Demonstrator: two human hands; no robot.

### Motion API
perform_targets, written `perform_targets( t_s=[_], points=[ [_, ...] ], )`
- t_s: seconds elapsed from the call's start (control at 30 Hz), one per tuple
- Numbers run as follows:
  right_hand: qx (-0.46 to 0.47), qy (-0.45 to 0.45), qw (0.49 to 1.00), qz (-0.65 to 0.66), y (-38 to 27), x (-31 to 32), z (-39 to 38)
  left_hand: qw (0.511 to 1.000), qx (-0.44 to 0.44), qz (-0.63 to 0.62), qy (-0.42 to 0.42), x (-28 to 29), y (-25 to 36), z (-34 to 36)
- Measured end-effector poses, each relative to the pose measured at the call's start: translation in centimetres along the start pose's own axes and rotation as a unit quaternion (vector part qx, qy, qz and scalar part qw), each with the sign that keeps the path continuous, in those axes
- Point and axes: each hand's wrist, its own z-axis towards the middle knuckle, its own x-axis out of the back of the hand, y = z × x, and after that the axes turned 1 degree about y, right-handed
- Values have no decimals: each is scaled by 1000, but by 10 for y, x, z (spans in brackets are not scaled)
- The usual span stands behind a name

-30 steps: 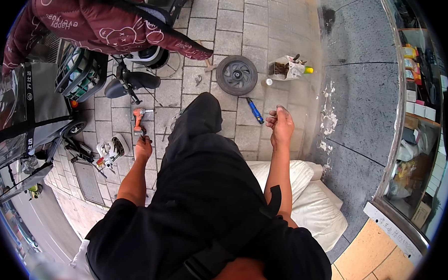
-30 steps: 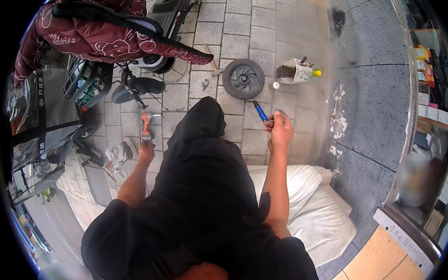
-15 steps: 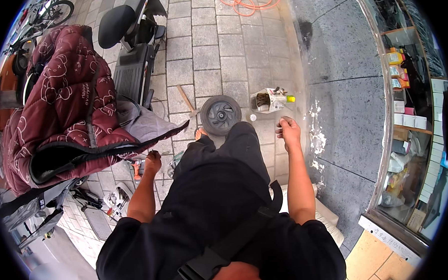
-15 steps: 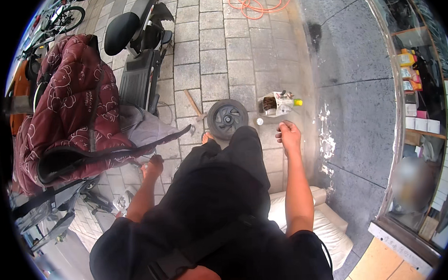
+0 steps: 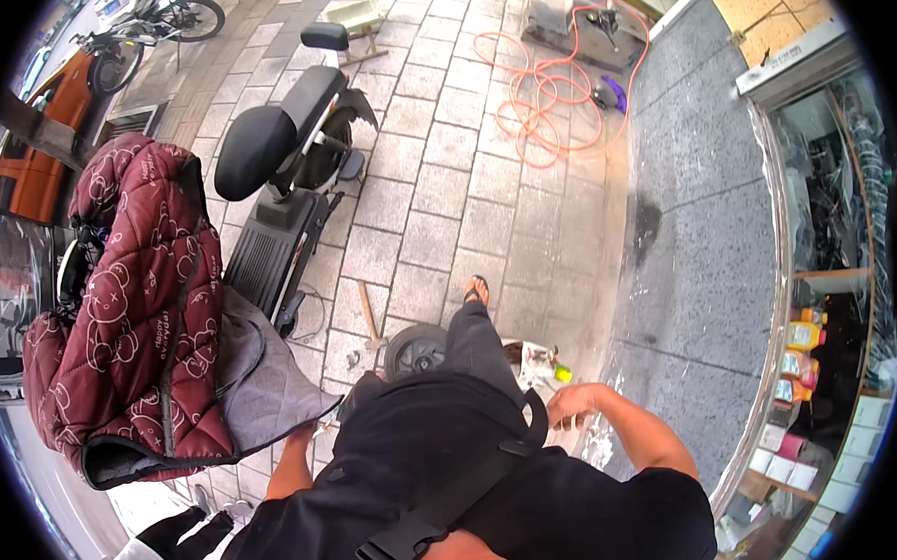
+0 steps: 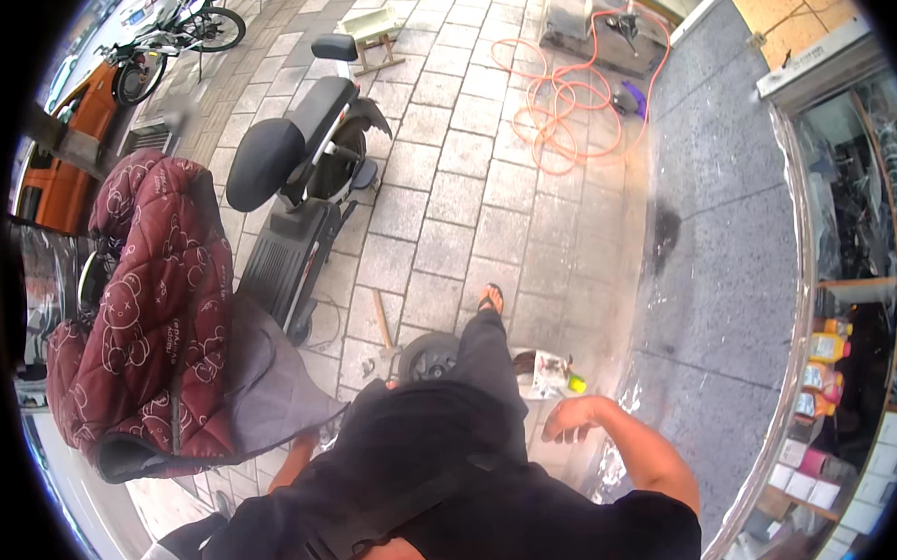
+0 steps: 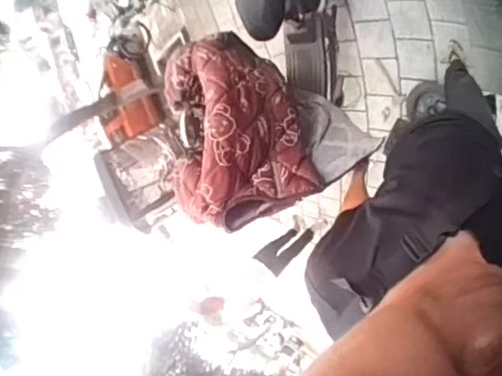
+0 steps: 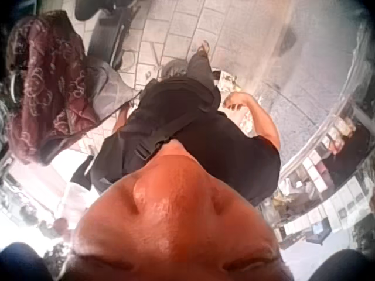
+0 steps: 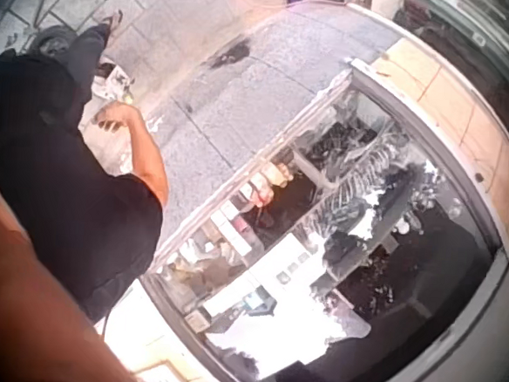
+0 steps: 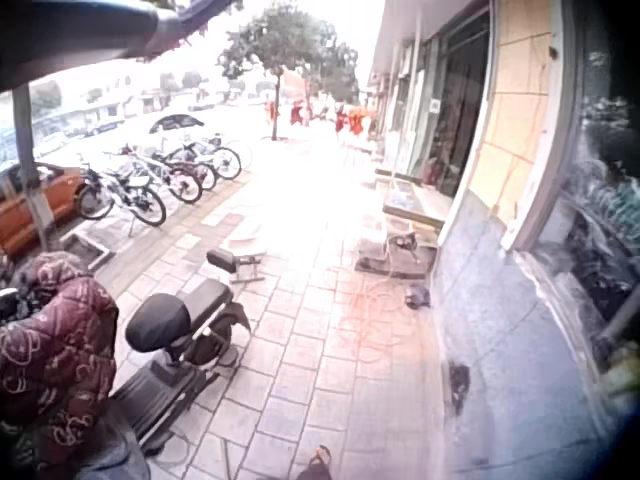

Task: The person works on a scooter wheel lying on the sidewalk. They use a hammer and a screwdriver to tap and pry at the wheel hub, then use a cordless drill to remove or tighten fasteners. The person repeatedly flips the wheel and continues to work on the hub area.

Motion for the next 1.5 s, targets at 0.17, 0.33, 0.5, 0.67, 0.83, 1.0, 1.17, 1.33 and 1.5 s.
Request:
perform_targets(
  t_s=[0.17, 0.33, 0.5, 0.67, 0.83, 1.0, 1.17, 1.33, 1.5],
  points=[
    [57, -205, 974, -82, -22, 79, -66, 994, 92, -25, -45, -6, 100, -40],
    [147, -288, 944, -61, -61, 129, -140, 976, 81, -199, 34, 22, 148, -18],
    [140, -289, 943, -87, -95, 179, -164, 960, 15, -257, 109, 57, 181, 27],
    [106, -190, 963, -158, -142, 210, -192, 919, 100, -362, 119, 115, 222, 99],
    [29, -11, 950, -309, -202, 224, -208, 850, 200, -445, 200, 198, 253, 165],
    [-93, 167, 851, -488, -295, 238, -221, 880, 149, -278, 355, 356, 294, 131],
    [-15, 248, 817, -520, -391, 364, -130, 848, 75, -426, 307, 407, 335, 77],
    [124, 174, 720, -661, -526, 377, -99, 804, 31, -529, 270, 391, 396, 35],
    [21, 73, 608, -790, -598, 353, -68, 674, 99, -676, 281, 376, 466, 44]
  ],
)
